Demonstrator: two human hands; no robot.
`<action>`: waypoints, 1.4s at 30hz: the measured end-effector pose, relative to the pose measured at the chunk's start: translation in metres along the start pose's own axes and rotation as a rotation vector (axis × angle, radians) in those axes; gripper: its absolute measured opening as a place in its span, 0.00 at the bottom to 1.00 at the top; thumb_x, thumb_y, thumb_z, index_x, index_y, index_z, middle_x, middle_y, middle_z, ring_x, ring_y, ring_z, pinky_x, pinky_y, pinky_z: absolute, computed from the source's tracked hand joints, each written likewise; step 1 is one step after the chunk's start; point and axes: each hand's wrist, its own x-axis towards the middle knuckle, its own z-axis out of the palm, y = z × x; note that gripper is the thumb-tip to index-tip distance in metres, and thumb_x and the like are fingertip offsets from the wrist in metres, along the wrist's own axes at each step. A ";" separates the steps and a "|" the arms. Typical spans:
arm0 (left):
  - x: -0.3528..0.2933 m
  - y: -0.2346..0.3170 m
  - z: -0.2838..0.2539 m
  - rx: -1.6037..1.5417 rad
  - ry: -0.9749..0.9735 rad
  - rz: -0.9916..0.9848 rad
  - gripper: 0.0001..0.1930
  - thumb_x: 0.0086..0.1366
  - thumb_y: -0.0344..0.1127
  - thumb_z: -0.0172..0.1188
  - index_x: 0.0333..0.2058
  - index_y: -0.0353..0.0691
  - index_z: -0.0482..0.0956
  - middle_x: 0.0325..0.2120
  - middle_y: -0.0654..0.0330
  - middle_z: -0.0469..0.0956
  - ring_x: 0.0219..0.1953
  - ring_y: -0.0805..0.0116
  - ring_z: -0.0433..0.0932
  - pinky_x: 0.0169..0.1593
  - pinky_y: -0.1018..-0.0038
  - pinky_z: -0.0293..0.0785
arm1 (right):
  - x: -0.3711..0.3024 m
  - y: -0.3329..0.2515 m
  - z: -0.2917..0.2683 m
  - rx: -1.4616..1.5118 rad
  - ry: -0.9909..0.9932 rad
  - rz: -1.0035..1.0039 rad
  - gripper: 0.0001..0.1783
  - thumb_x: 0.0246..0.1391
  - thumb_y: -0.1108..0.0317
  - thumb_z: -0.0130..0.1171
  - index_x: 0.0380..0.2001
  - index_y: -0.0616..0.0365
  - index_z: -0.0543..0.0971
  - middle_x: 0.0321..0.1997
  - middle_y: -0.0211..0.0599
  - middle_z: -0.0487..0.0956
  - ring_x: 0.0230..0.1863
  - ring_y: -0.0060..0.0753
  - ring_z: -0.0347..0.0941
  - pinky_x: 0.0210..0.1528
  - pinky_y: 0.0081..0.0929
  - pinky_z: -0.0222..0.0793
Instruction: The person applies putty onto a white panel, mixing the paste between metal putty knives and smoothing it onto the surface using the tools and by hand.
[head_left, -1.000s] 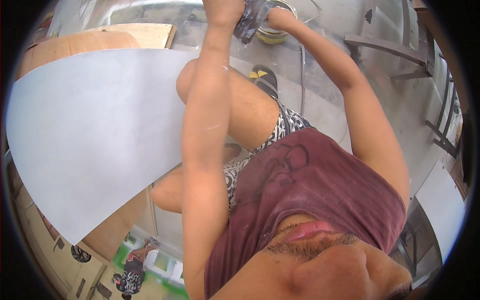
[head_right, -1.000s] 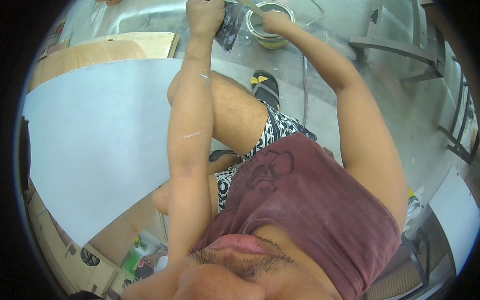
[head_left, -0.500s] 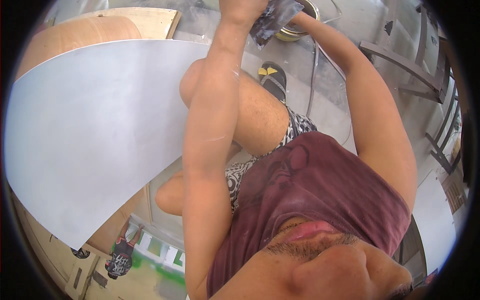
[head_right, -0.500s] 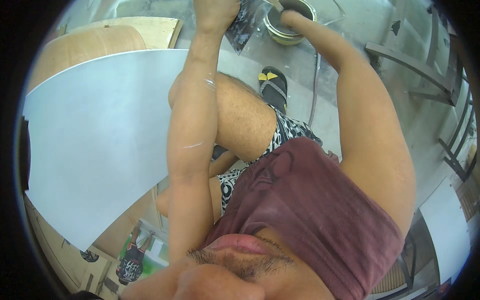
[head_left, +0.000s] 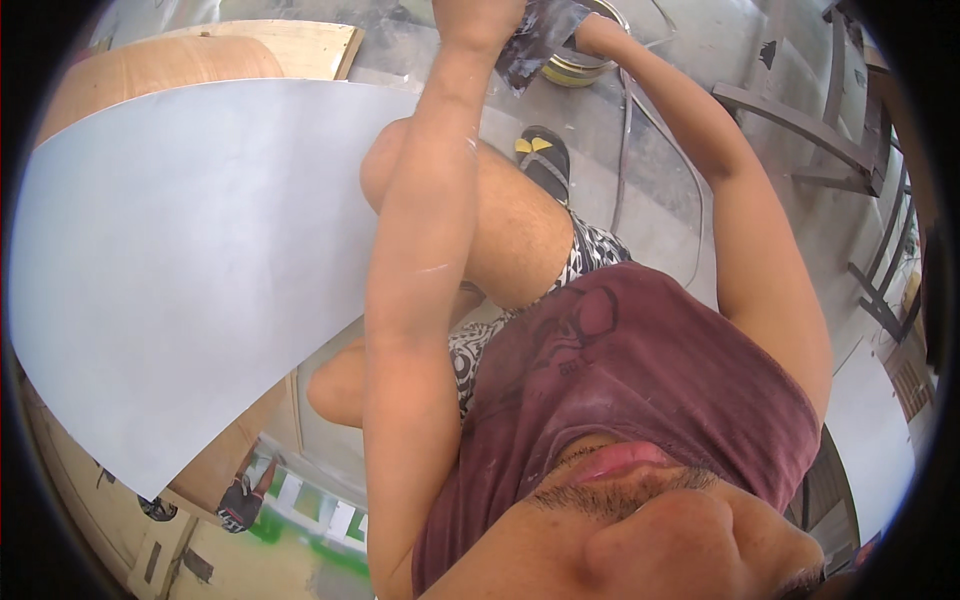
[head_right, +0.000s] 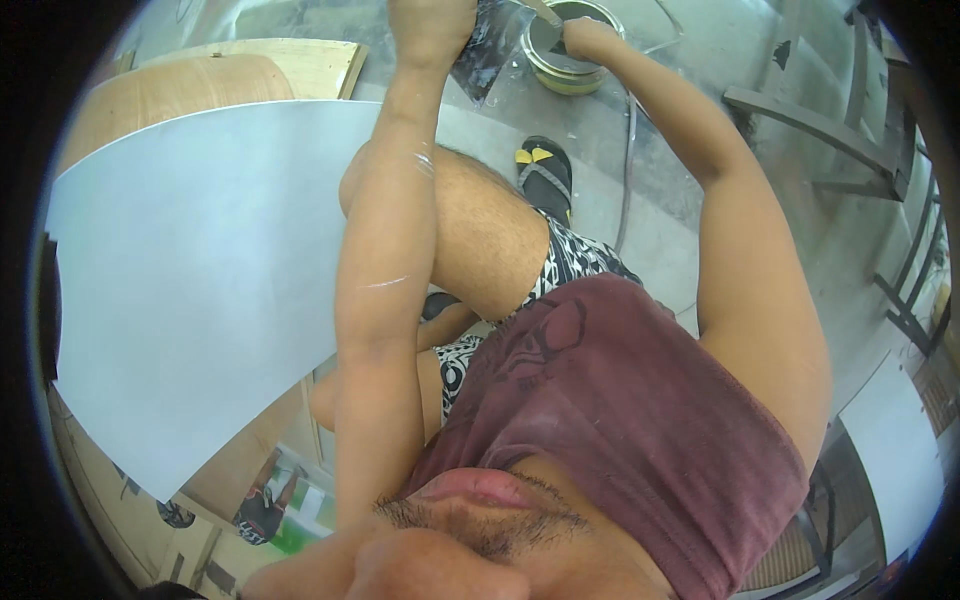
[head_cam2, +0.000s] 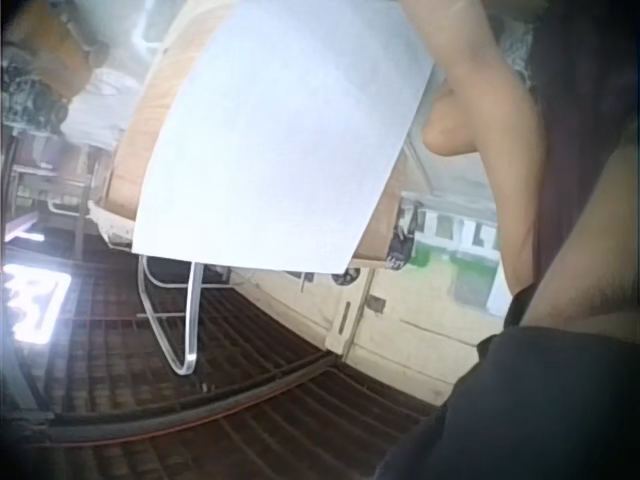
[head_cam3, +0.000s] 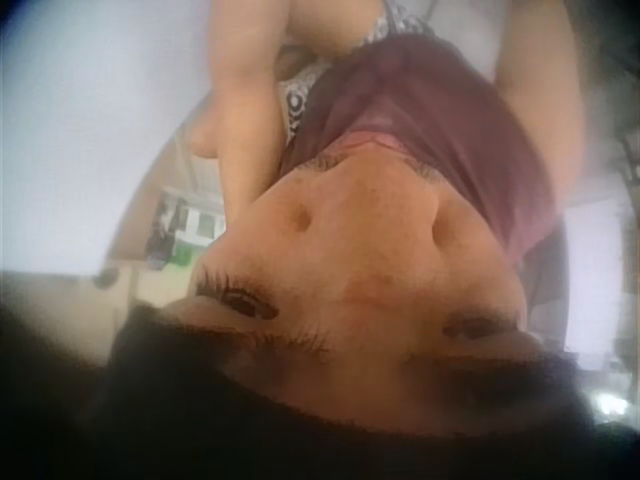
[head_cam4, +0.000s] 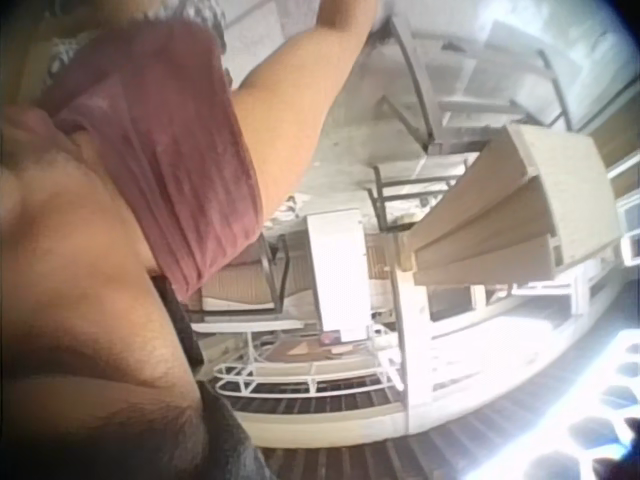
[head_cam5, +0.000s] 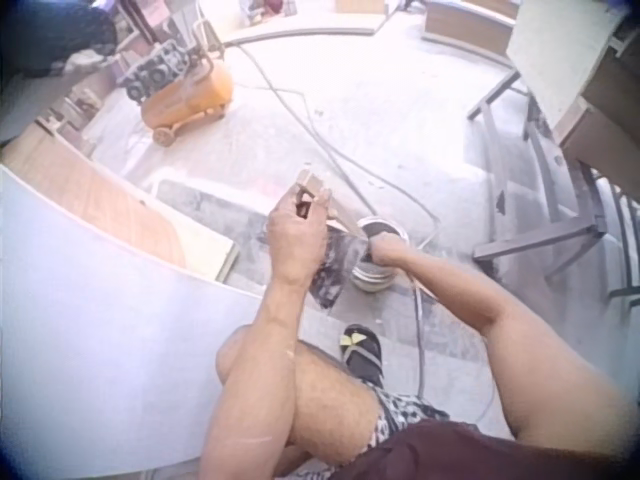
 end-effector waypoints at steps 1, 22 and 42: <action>-0.001 -0.003 -0.001 0.004 0.011 0.000 0.12 0.66 0.36 0.62 0.41 0.31 0.81 0.24 0.55 0.82 0.26 0.68 0.79 0.33 0.71 0.74 | -0.011 -0.001 -0.008 -0.001 0.003 0.001 0.18 0.56 0.70 0.50 0.46 0.59 0.83 0.50 0.51 0.82 0.51 0.53 0.80 0.52 0.45 0.77; -0.033 0.004 -0.011 -0.005 -0.300 -0.252 0.10 0.66 0.33 0.62 0.40 0.32 0.76 0.26 0.57 0.82 0.29 0.72 0.81 0.33 0.74 0.75 | -0.137 0.058 -0.023 1.029 0.581 -0.137 0.17 0.58 0.73 0.61 0.52 0.61 0.81 0.43 0.31 0.85 0.43 0.19 0.76 0.50 0.21 0.70; -0.024 -0.045 -0.065 -0.764 0.118 -0.857 0.26 0.75 0.57 0.45 0.45 0.34 0.73 0.21 0.65 0.67 0.21 0.74 0.67 0.23 0.81 0.65 | -0.090 0.082 -0.006 1.424 0.837 -0.401 0.14 0.48 0.84 0.52 0.34 0.63 0.85 0.33 0.26 0.83 0.34 0.18 0.75 0.39 0.20 0.70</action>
